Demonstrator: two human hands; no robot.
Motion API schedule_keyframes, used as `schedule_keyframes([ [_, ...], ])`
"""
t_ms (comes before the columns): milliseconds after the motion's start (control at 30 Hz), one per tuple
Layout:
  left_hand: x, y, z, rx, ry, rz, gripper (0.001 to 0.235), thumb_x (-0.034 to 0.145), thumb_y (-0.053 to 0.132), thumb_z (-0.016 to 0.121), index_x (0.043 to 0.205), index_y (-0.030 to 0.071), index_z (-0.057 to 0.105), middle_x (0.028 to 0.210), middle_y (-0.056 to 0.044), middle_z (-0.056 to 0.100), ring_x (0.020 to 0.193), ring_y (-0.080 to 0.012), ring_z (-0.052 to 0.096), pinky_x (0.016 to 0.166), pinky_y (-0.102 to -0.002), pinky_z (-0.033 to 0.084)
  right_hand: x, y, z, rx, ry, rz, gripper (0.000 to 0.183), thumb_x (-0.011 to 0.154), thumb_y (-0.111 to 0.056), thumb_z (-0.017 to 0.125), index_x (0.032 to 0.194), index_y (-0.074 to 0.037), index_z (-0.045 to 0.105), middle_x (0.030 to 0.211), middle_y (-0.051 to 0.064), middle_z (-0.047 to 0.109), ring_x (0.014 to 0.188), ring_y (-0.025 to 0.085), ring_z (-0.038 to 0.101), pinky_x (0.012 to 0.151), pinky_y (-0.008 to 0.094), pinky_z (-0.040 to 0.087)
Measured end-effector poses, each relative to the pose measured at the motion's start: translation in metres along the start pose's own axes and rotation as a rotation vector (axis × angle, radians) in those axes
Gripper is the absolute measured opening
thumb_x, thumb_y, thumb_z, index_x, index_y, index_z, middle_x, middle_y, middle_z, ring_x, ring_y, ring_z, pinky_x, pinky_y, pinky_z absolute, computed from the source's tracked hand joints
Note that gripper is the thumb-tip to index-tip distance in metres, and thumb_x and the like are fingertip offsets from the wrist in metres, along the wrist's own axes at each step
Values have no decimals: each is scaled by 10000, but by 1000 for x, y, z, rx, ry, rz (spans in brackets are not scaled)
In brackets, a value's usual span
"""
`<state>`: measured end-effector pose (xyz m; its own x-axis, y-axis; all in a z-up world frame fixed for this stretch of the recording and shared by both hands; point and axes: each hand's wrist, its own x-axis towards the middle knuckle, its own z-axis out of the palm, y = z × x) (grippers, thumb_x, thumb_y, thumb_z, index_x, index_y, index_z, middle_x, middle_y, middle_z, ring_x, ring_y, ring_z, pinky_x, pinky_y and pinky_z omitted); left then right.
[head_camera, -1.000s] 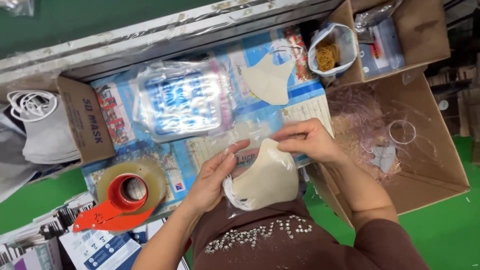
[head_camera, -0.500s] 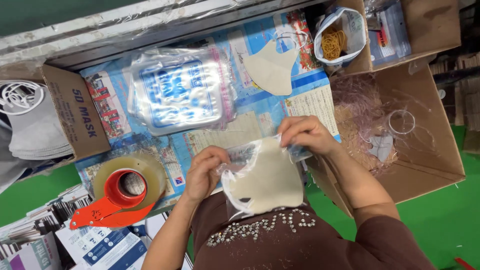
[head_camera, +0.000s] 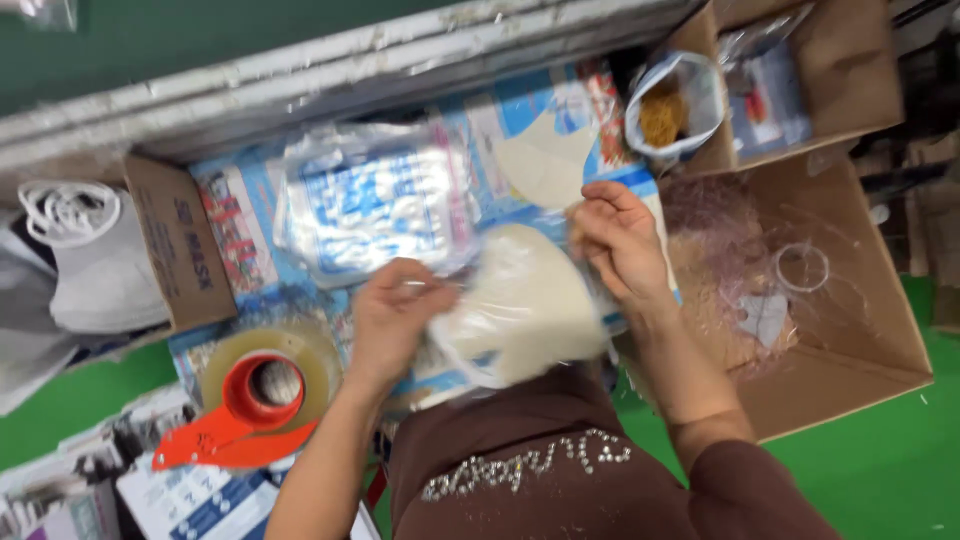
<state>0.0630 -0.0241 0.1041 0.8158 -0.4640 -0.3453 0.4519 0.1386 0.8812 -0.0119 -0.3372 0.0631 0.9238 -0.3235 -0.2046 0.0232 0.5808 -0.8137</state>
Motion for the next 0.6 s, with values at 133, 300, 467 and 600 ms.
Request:
schedule_keyframes([
  [133, 19, 66, -33, 165, 461, 218, 132, 916, 19, 744, 1039, 37, 700, 928, -108, 683, 687, -98, 556, 562, -245, 393, -2, -2, 8, -9, 140, -165, 222, 969, -35, 655, 1180, -12, 588, 926, 96, 689, 762, 199, 688, 681, 356, 580],
  [300, 44, 110, -30, -547, 440, 776, 716, 1044, -4, 647, 1585, 131, 197, 1458, -166, 561, 1255, -264, 651, 1081, -433, 578, -19, 22, 29, -267, -53, 49, 214, 932, -22, 694, 1139, 29, 667, 949, 94, 718, 845, 169, 708, 720, 309, 592],
  [467, 38, -22, 18, 500, 257, 389, 313, 1017, 122, 611, 1314, 32, 652, 1230, -99, 732, 1138, -213, 670, 1048, -347, 494, -5, 34, 33, -399, -99, 37, 193, 939, -43, 707, 1119, 26, 700, 989, 79, 726, 872, 134, 704, 760, 284, 598],
  [600, 34, -126, 57, 504, -202, 301, 203, 908, 117, 725, 1085, 24, 757, 969, -83, 795, 788, -139, 740, 741, -268, 585, 3, 23, 49, -646, -157, -143, 175, 937, -44, 709, 1101, 15, 718, 1034, 51, 706, 907, 109, 689, 797, 256, 578],
])
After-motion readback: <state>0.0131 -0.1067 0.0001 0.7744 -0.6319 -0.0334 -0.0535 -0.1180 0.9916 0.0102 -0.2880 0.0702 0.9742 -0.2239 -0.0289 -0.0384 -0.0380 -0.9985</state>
